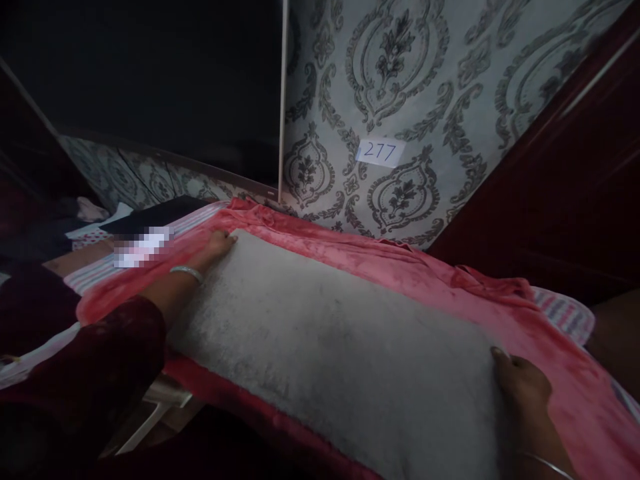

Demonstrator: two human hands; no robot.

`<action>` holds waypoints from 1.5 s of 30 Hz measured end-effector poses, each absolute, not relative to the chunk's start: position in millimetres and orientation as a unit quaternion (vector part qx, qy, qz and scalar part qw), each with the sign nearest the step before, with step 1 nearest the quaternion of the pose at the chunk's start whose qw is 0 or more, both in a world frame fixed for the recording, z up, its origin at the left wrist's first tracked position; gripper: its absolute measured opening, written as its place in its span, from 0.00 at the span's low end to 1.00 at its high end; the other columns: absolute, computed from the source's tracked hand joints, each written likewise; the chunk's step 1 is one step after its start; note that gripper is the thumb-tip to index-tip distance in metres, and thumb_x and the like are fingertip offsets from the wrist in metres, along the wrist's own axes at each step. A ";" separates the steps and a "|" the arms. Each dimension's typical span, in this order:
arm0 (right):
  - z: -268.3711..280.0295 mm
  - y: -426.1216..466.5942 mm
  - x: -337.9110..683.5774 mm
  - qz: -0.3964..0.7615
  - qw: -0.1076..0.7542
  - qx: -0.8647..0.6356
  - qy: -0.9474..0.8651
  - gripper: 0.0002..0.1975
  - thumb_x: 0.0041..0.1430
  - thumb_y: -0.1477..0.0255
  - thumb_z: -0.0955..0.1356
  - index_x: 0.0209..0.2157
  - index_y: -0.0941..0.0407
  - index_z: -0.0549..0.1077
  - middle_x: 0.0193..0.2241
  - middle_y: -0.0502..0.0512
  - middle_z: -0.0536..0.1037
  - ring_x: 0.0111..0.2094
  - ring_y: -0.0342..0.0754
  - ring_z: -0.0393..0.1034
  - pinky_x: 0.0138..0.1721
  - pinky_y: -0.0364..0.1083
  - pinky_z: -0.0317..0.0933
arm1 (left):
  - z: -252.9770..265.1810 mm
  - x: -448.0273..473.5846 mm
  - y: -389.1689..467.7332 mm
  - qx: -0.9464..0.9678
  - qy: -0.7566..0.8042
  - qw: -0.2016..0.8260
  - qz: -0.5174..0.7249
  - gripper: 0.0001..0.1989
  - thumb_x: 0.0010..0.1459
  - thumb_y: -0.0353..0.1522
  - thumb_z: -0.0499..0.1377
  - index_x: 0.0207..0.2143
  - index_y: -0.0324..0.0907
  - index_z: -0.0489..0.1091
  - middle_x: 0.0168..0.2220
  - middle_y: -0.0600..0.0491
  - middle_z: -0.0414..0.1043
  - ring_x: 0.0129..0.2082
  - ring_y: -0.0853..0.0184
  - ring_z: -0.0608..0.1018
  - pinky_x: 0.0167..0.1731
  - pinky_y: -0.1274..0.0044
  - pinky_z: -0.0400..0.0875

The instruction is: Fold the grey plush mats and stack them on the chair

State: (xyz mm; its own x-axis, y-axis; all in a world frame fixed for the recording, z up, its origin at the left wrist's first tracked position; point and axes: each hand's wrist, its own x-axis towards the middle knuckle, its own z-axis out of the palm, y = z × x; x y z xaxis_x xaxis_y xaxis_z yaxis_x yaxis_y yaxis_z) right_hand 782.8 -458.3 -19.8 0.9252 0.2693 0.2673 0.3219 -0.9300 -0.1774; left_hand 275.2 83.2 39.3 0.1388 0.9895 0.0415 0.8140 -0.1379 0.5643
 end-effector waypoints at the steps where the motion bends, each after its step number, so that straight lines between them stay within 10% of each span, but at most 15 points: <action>1: -18.1 -454.9 777.5 -0.091 0.118 -0.983 -0.112 0.30 0.65 0.59 0.57 0.50 0.61 0.82 0.33 0.79 0.80 0.38 0.66 0.78 0.37 0.58 0.66 | 36.5 276.7 81.9 0.728 0.625 0.188 0.210 0.10 0.65 0.34 0.56 0.41 0.38 0.75 0.43 0.44 0.79 0.45 0.57 0.79 0.41 0.73 0.70; 5: -11.9 -441.0 750.8 0.002 0.154 -0.988 -0.014 0.34 0.66 0.58 0.56 0.56 0.70 0.76 0.47 0.83 0.78 0.54 0.69 0.72 0.46 0.58 0.66 | 24.4 280.2 74.4 0.742 0.632 0.119 0.191 0.16 0.67 0.36 0.52 0.49 0.40 0.74 0.50 0.42 0.78 0.51 0.55 0.78 0.45 0.72 0.71; 16: -17.3 -428.7 725.4 -0.166 0.203 -0.955 -0.135 0.39 0.63 0.52 0.56 0.60 0.69 0.72 0.48 0.89 0.75 0.52 0.80 0.70 0.41 0.69 0.65 | 34.8 289.7 56.9 0.798 0.575 0.052 0.171 0.25 0.64 0.35 0.50 0.58 0.30 0.69 0.60 0.31 0.70 0.61 0.45 0.71 0.58 0.59 0.66; 25: -38.3 -304.9 602.4 -0.123 0.052 -0.780 -0.611 0.28 0.72 0.58 0.56 0.69 0.43 0.60 0.70 0.53 0.60 0.70 0.61 0.53 0.63 0.67 0.55 | 1.0 325.1 7.5 0.961 0.270 0.063 0.015 0.33 0.69 0.48 0.44 0.72 0.47 0.53 0.74 0.46 0.47 0.74 0.51 0.50 0.69 0.51 0.42; 45: -68.2 -310.2 602.7 -0.170 0.068 -0.762 -0.621 0.28 0.73 0.58 0.55 0.71 0.44 0.56 0.70 0.54 0.60 0.69 0.61 0.55 0.63 0.67 0.56 | 16.7 294.9 102.4 0.917 0.394 0.059 0.007 0.30 0.71 0.43 0.43 0.71 0.47 0.54 0.73 0.43 0.52 0.73 0.52 0.53 0.68 0.49 0.43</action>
